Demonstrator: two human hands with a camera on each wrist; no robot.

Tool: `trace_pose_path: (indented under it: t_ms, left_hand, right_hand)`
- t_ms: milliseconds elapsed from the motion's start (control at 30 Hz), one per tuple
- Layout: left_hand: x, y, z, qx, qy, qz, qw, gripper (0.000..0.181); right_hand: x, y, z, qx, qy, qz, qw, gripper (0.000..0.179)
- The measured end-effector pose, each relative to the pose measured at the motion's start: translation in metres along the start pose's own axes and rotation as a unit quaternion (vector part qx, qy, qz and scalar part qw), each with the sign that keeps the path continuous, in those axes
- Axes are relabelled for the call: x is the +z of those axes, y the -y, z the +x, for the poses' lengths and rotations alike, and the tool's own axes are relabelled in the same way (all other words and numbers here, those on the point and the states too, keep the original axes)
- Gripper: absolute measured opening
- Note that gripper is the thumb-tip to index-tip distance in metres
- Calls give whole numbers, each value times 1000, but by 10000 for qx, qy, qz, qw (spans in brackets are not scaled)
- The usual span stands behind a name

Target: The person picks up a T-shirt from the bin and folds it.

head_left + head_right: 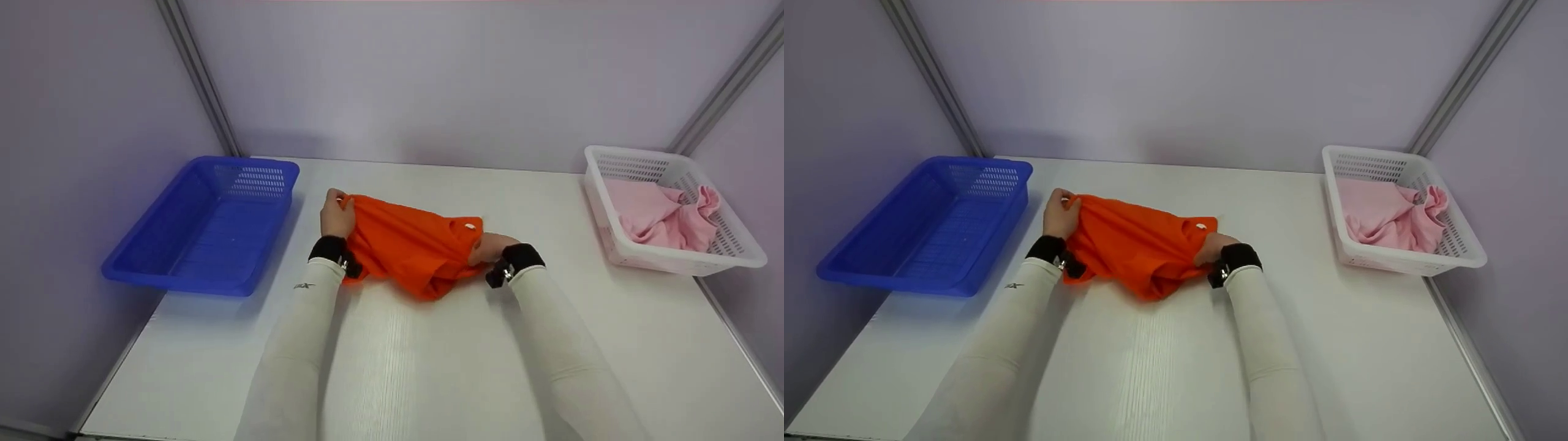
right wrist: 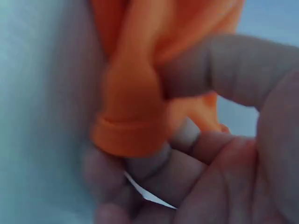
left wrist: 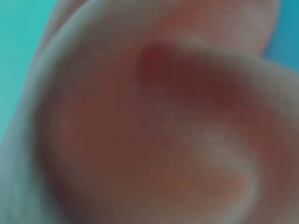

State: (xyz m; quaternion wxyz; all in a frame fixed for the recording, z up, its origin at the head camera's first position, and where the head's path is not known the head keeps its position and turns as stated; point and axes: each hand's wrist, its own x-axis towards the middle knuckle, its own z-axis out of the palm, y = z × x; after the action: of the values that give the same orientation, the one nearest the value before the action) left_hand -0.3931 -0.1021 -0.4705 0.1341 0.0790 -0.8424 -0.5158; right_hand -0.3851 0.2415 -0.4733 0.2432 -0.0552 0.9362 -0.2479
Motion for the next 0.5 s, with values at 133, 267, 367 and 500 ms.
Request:
trace_pose_path:
  t_ms: [133,267,367,500]
  left_hand:
    - [4,-10,-1,555,627,-542,9950,16]
    - [9,-38,-8,1334,1536,-904,9749,15]
    - [10,-60,-13,1807,2299,-1124,9497,16]
    - [9,-75,-14,2020,2899,-1613,9215,16]
  right_hand:
    - [-11,18,-11,-151,-676,83,9976,32]
    - [-15,49,-16,-1060,-1863,1071,9709,38]
    - [-15,77,-17,-2005,-1759,1526,9516,46]
    - [-19,97,-14,-2301,-1223,790,9622,62]
